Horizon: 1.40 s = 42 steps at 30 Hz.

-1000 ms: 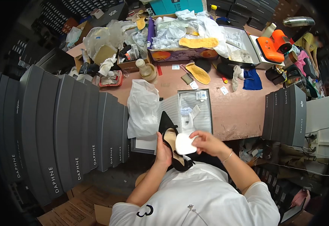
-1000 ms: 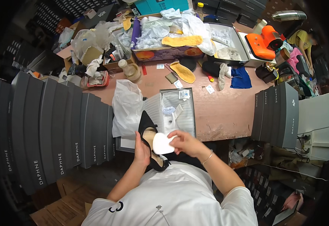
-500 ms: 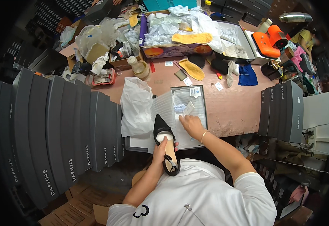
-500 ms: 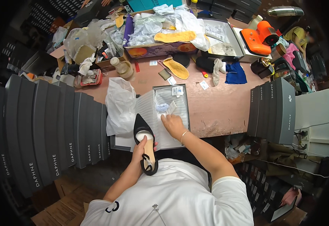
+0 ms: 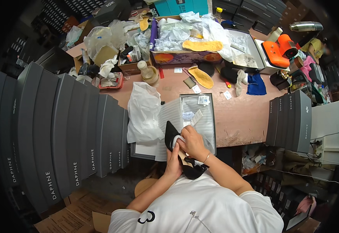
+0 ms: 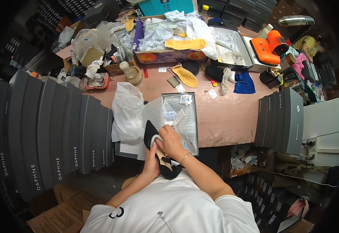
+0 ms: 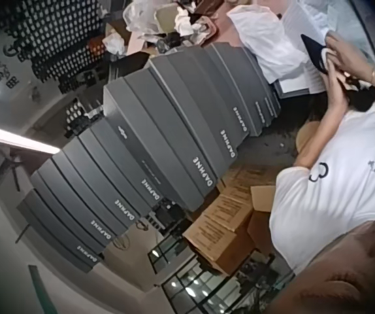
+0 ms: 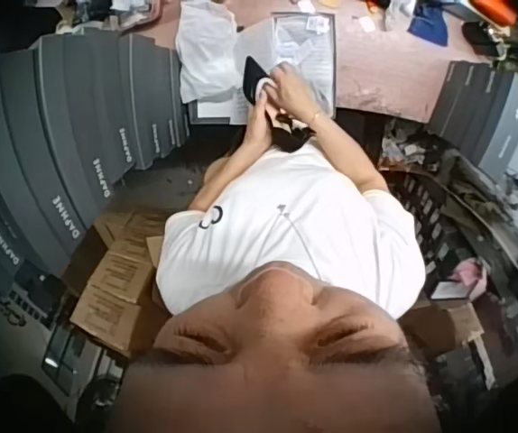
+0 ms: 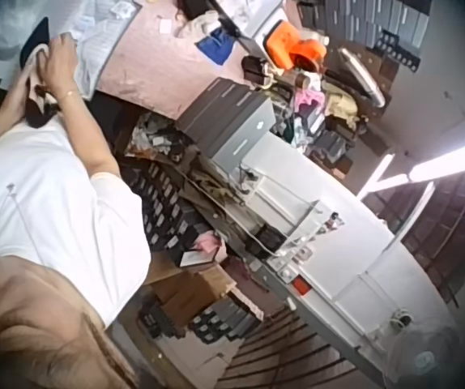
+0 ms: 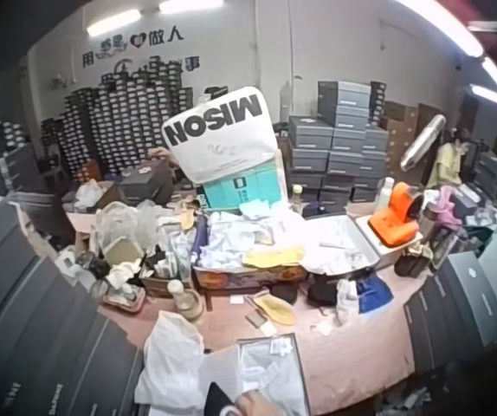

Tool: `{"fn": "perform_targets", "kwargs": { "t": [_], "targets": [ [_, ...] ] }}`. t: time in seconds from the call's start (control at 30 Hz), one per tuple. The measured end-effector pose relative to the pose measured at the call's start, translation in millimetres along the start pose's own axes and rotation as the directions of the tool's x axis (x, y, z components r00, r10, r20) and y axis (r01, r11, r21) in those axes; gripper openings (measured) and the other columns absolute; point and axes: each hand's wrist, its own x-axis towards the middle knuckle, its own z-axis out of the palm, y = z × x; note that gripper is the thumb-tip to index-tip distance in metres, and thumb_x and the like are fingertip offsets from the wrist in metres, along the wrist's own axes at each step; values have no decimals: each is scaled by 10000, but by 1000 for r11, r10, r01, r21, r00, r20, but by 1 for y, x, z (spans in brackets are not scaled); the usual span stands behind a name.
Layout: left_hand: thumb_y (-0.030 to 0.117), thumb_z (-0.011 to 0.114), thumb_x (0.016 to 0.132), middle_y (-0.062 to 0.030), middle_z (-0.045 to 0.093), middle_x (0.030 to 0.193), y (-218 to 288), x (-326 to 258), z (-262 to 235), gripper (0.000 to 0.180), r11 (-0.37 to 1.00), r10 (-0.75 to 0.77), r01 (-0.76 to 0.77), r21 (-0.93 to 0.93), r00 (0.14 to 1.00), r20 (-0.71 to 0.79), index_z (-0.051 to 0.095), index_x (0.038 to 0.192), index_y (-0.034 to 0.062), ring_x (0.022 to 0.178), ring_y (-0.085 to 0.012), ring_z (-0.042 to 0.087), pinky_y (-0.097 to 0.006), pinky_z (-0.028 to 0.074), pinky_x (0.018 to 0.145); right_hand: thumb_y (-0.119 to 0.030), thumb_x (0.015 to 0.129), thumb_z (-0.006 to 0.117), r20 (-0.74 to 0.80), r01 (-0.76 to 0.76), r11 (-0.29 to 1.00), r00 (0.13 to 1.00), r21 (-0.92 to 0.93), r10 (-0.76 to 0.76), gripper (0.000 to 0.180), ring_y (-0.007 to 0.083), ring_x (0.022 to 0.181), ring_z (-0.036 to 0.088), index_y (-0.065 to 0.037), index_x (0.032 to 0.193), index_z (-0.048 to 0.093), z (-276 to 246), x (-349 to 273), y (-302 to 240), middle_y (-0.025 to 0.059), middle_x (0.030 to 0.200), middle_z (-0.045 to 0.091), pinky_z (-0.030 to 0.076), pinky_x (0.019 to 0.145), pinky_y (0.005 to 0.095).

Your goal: Pack pairs of black high-heeled shoes into boxes using protective paper and checking tags.

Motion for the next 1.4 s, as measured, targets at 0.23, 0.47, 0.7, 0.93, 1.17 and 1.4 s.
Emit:
{"fn": "perform_targets", "kwargs": {
  "t": [0.23, 0.47, 0.7, 0.93, 1.17, 1.4],
  "targets": [
    [283, 527, 965, -62, 483, 1206, 2, 4, -9, 475, 993, 99, -96, 75, 994, -39, 316, 1346, 92, 1101, -167, 501, -315, 437, 924, -198, 768, 695, 71, 142, 986, 988, -91, -136, 249, 321, 808, 564, -50, 928, 578, -15, -10, -8, 124, 845, 556, 450, 682, 415],
    [277, 549, 955, -64, 463, 1215, 6, 4, -4, 511, 985, 170, -170, 0, 984, 62, 299, 1359, 89, 1115, -155, 470, -309, 414, 941, -189, 759, 683, 205, -107, 967, 977, 230, 59, 207, 366, 781, 584, -12, 796, 581, -29, 0, -17, 159, 830, 563, 492, 656, 408],
    [284, 537, 966, -68, 417, 1299, -8, 4, 6, 524, 961, 196, -196, 194, 980, 20, 293, 1372, 58, 1176, -149, 419, -300, 361, 993, -103, 741, 628, -15, 12, 1000, 1000, 17, -11, 659, 396, 1075, 500, -36, 1342, 367, -9, 7, -8, 219, 1232, 455, 435, 887, 433],
    [346, 425, 1003, -82, 364, 1402, -4, 3, 1, 510, 975, 197, -206, 80, 974, 109, 273, 1413, 84, 1282, -186, 368, -342, 305, 1067, -92, 765, 555, 121, 42, 974, 990, 222, -70, 797, 437, 1297, 319, 7, 1456, 169, 3, -2, 2, 276, 1449, 247, 285, 1068, 449],
    [415, 388, 1001, -90, 374, 1404, -6, 4, -3, 536, 993, 83, -95, 77, 986, 144, 271, 1408, 85, 1284, -205, 382, -356, 310, 1067, -131, 734, 609, 90, 265, 951, 963, -160, -254, 790, 376, 1351, 273, -94, 1450, 276, -1, 18, 1, 210, 1474, 243, 191, 1080, 561],
    [421, 370, 1002, -116, 449, 1336, -16, 19, -28, 530, 986, 166, -167, -5, 980, 108, 314, 1372, 46, 1225, -214, 450, -356, 345, 1033, -165, 806, 566, 195, 0, 967, 979, 257, -52, 753, 421, 1348, 256, -92, 1469, 216, 8, 6, -21, 248, 1463, 237, 193, 1070, 596]
  ]
}}
